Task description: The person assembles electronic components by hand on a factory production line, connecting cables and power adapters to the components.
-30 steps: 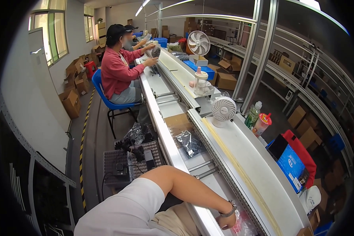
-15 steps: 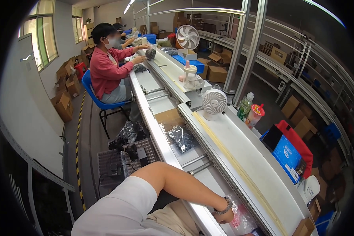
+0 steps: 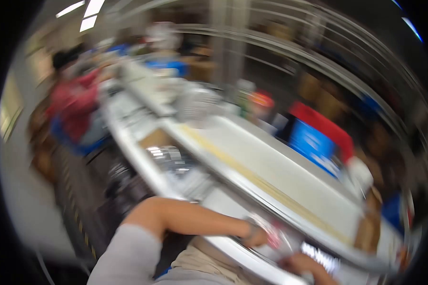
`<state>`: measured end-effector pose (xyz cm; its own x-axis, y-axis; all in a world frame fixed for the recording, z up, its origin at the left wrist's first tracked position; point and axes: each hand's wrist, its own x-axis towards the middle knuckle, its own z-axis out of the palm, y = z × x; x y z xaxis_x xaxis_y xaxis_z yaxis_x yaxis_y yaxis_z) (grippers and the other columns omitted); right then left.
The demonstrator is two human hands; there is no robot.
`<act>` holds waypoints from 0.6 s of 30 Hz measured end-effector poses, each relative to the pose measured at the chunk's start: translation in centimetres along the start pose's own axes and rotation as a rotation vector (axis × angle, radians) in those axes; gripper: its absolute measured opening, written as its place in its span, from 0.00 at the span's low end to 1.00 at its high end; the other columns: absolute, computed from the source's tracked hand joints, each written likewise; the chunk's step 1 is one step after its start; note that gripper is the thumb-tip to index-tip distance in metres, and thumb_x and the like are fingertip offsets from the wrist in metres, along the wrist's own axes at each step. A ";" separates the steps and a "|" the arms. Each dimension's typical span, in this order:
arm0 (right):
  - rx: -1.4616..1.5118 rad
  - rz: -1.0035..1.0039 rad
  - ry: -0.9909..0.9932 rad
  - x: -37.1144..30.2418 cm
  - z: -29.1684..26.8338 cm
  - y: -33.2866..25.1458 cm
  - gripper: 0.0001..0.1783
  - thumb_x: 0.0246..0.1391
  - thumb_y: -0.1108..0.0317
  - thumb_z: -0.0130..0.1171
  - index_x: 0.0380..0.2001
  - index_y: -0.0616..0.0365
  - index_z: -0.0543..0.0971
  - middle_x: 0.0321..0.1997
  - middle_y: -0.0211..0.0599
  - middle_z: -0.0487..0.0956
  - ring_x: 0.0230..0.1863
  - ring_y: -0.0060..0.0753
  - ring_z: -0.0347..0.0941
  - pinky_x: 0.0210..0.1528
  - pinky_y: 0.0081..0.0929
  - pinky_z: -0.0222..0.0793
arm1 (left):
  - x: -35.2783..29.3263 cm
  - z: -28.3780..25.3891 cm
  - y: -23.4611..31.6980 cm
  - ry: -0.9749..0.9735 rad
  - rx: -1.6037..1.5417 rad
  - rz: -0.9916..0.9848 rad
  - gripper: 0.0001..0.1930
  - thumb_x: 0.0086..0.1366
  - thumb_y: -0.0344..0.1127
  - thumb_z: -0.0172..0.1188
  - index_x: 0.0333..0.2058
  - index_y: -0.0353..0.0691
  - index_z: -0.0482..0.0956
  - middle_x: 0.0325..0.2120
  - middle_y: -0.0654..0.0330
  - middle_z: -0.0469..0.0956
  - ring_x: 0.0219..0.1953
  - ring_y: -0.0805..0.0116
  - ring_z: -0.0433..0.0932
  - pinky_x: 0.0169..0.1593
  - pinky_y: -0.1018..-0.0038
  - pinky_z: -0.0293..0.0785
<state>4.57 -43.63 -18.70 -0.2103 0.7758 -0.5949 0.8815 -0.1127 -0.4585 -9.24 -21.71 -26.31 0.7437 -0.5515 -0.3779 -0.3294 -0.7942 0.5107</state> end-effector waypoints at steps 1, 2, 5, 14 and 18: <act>0.067 0.048 -0.078 0.0 -0.2 0.1 0.12 0.50 0.66 0.54 0.38 0.51 0.79 0.34 0.32 0.80 0.32 0.34 0.73 0.38 0.31 0.69 | -1.8 -3.0 1.7 -0.075 0.056 0.023 0.08 0.49 0.33 0.63 0.28 0.38 0.76 0.24 0.54 0.77 0.27 0.56 0.75 0.35 0.63 0.74; 0.110 -0.065 -0.201 1.1 -1.5 0.1 0.10 0.49 0.68 0.54 0.36 0.54 0.79 0.28 0.34 0.78 0.27 0.35 0.71 0.34 0.32 0.67 | -3.3 -3.4 1.7 -0.119 -0.003 0.007 0.13 0.52 0.32 0.61 0.36 0.35 0.74 0.29 0.51 0.77 0.33 0.55 0.76 0.39 0.62 0.73; 0.168 -0.299 -0.181 4.2 -1.5 1.7 0.12 0.45 0.69 0.57 0.35 0.62 0.77 0.21 0.37 0.76 0.21 0.36 0.68 0.28 0.35 0.66 | -6.7 -5.3 2.0 -0.164 -0.189 -0.108 0.17 0.57 0.35 0.58 0.45 0.37 0.73 0.32 0.53 0.80 0.31 0.56 0.78 0.38 0.66 0.74; -0.181 -0.023 0.142 -0.6 -1.8 -0.7 0.14 0.39 0.67 0.63 0.34 0.55 0.80 0.30 0.37 0.81 0.29 0.45 0.73 0.35 0.37 0.70 | -3.6 -8.4 3.9 -0.271 0.063 -0.161 0.15 0.55 0.34 0.58 0.42 0.41 0.77 0.31 0.60 0.81 0.34 0.60 0.79 0.40 0.69 0.73; -0.064 -0.148 0.082 -0.1 -1.8 -0.3 0.10 0.36 0.67 0.65 0.28 0.53 0.81 0.28 0.34 0.81 0.31 0.43 0.74 0.38 0.36 0.71 | -4.2 -8.5 4.4 -0.256 -0.037 -0.205 0.16 0.52 0.37 0.61 0.41 0.43 0.77 0.30 0.62 0.81 0.32 0.60 0.78 0.39 0.69 0.72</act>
<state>5.10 -42.52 -17.29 -0.3069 0.8296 -0.4665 0.8690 0.0443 -0.4929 -8.89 -20.74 -15.90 0.6201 -0.4309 -0.6557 -0.1627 -0.8882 0.4297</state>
